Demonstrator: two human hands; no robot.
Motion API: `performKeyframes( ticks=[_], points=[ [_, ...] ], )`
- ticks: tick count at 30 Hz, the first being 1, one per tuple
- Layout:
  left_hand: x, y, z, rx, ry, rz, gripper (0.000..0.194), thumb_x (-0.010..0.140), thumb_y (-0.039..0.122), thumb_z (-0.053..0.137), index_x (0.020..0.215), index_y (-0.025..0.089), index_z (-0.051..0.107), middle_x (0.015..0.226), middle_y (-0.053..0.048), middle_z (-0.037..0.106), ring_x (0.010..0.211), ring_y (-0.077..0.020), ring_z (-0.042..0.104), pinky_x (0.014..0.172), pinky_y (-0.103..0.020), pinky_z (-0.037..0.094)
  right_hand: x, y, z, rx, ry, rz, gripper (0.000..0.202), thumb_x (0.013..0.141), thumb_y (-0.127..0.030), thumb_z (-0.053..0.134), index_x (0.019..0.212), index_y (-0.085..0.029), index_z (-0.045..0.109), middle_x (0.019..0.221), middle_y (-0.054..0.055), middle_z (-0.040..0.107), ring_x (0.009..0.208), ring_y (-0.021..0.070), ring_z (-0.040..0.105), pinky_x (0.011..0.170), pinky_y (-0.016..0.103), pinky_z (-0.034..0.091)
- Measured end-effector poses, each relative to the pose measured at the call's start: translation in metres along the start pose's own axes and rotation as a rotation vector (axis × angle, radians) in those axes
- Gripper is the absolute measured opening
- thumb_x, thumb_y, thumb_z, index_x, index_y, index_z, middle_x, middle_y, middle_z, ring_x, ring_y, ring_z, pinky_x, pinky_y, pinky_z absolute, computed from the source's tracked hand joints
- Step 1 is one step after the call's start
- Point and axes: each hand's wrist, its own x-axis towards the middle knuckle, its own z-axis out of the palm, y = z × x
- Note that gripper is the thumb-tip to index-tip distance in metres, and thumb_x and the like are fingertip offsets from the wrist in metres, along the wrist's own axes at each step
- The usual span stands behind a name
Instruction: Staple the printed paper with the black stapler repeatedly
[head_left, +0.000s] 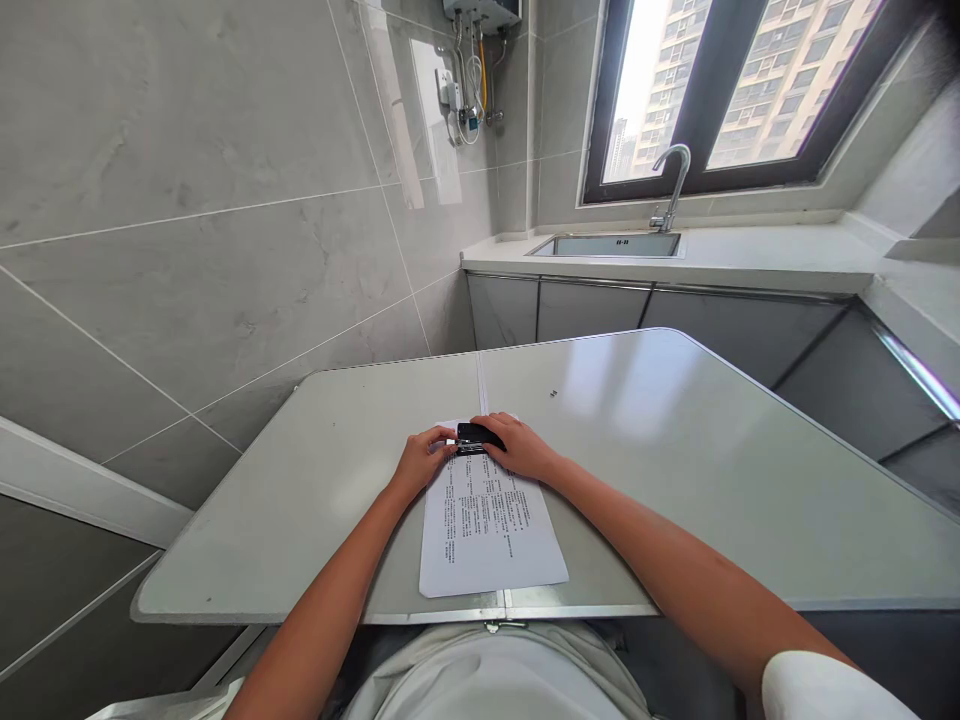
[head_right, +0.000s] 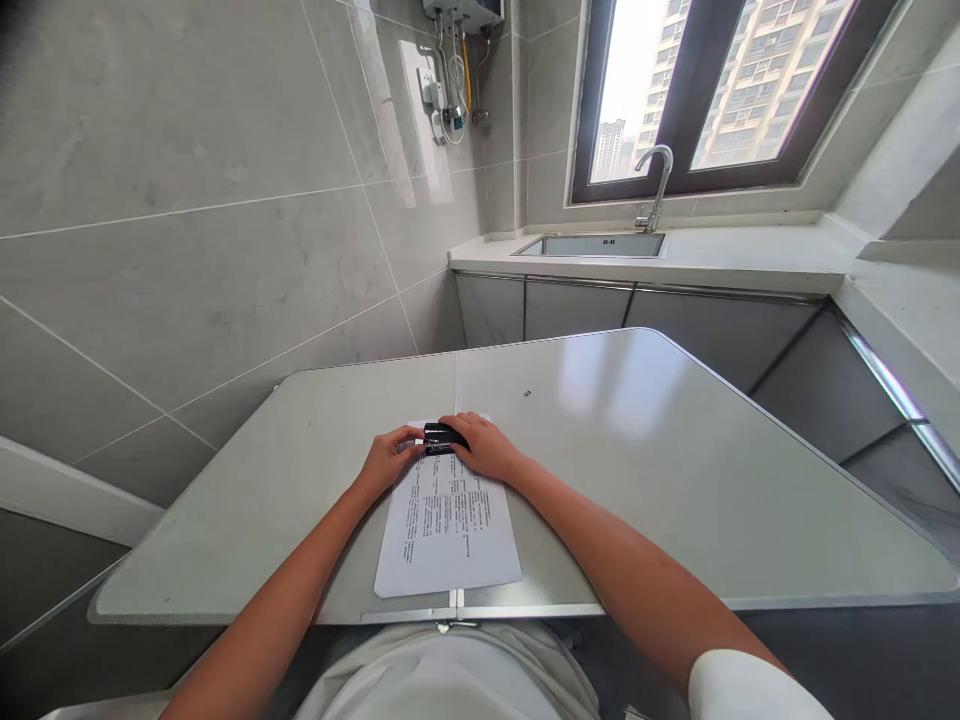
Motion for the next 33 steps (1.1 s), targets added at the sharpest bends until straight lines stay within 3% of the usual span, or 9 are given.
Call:
performKeyframes(
  ticks=[14,20,26,33],
  points=[
    [0.002,0.001,0.002,0.043,-0.027,-0.05,0.015,0.086,0.032,0.071,0.095,0.021,0.077,0.098,-0.003,0.079,0.089,-0.0217,0.073,0.09,-0.036,0.057,0.0,-0.001,0.001,-0.007,-0.002,0.017,0.045,0.095,-0.017,0.057,0.138,-0.028,0.056,0.123,0.007,0.069,0.115,0.0257,0.06,0.099,0.043,0.048],
    [-0.003,-0.005,-0.011,0.158,-0.093,0.111,0.025,0.091,0.032,0.067,0.113,0.026,0.077,0.111,-0.003,0.079,0.1,-0.0225,0.073,0.094,-0.038,0.057,0.0,0.0,-0.001,0.0,-0.009,0.018,0.045,0.096,-0.019,0.058,0.14,-0.028,0.055,0.124,0.008,0.069,0.116,0.0262,0.061,0.101,0.044,0.048],
    [-0.003,-0.014,-0.028,0.163,-0.129,0.169,0.019,0.094,0.031,0.063,0.103,0.027,0.079,0.11,-0.004,0.079,0.103,-0.0228,0.073,0.097,-0.038,0.056,0.0,0.002,0.0,0.027,0.001,0.017,0.044,0.096,-0.02,0.058,0.14,-0.029,0.057,0.126,0.007,0.069,0.117,0.0261,0.061,0.102,0.045,0.048],
    [-0.004,0.004,-0.01,0.186,-0.137,0.14,0.019,0.093,0.029,0.064,0.111,0.026,0.068,0.104,-0.002,0.076,0.098,-0.0211,0.068,0.094,-0.036,0.052,-0.003,-0.001,-0.001,0.09,0.025,-0.03,0.043,0.09,-0.018,0.067,0.131,-0.03,0.066,0.113,0.005,0.073,0.107,0.025,0.064,0.097,0.043,0.049]
  ],
)
